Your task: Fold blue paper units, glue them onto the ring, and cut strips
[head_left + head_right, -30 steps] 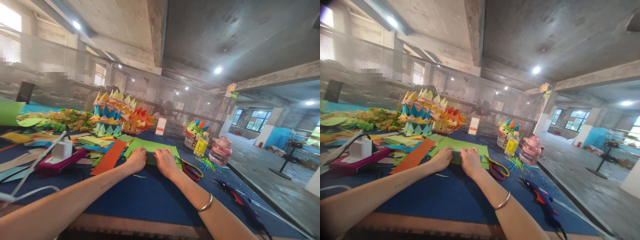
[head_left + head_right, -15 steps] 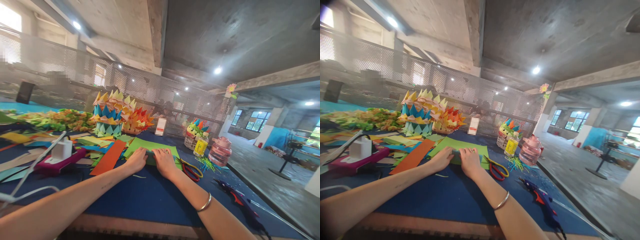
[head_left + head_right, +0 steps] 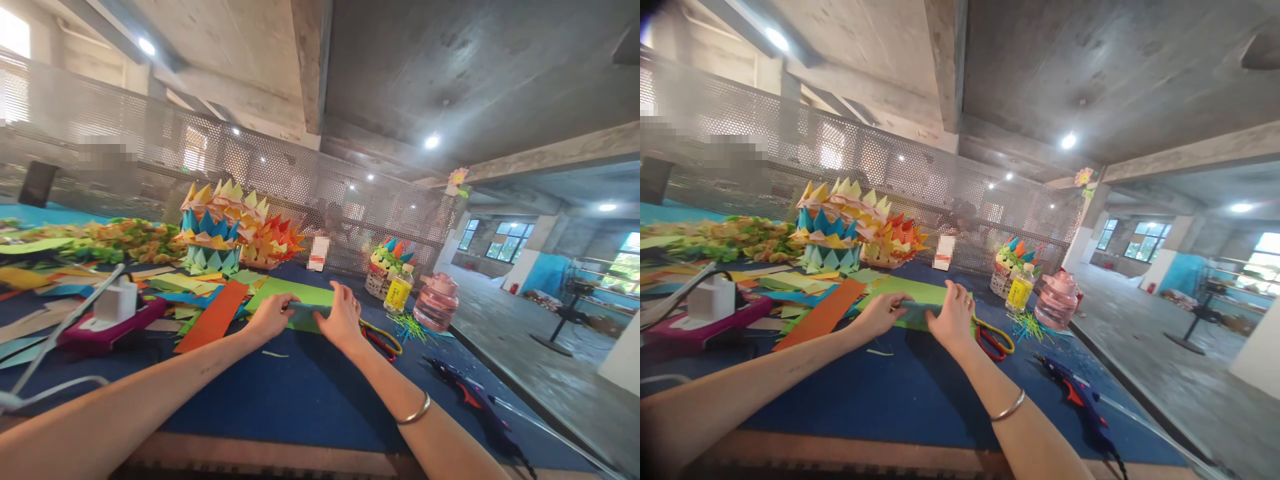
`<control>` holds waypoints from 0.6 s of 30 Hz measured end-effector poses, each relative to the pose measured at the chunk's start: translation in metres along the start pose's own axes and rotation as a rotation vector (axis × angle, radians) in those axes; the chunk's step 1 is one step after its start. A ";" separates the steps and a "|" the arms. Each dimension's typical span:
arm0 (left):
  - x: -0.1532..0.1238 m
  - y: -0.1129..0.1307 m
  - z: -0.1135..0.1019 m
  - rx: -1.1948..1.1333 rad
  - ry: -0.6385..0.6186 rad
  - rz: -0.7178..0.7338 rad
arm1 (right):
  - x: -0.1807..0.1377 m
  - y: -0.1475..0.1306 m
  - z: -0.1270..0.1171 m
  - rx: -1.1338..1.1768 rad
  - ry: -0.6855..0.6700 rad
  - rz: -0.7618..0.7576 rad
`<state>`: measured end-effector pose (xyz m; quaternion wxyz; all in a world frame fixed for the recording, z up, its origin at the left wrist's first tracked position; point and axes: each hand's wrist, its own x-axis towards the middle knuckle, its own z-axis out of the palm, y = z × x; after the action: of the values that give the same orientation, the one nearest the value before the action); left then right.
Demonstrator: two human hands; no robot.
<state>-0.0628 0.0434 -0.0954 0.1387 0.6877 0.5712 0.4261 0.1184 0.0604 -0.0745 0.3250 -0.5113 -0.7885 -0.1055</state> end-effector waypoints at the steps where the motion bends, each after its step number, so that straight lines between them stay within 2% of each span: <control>1: 0.000 0.000 0.000 -0.003 0.001 -0.001 | 0.001 0.005 0.002 0.037 0.014 0.071; 4: 0.001 -0.002 0.001 -0.006 0.001 -0.002 | 0.001 0.015 0.010 0.150 0.000 0.220; 7: 0.003 -0.004 0.003 0.004 0.005 -0.014 | -0.002 0.016 0.018 0.256 -0.032 0.285; 12: 0.003 -0.004 0.003 0.013 0.006 -0.028 | -0.003 0.012 0.021 0.382 -0.024 0.289; 18: 0.000 -0.001 0.002 0.007 0.004 -0.039 | 0.000 0.017 0.022 0.377 -0.017 0.256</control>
<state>-0.0620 0.0447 -0.0974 0.1433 0.6759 0.5864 0.4228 0.1240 0.0792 -0.0946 0.4189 -0.5380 -0.7259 0.0903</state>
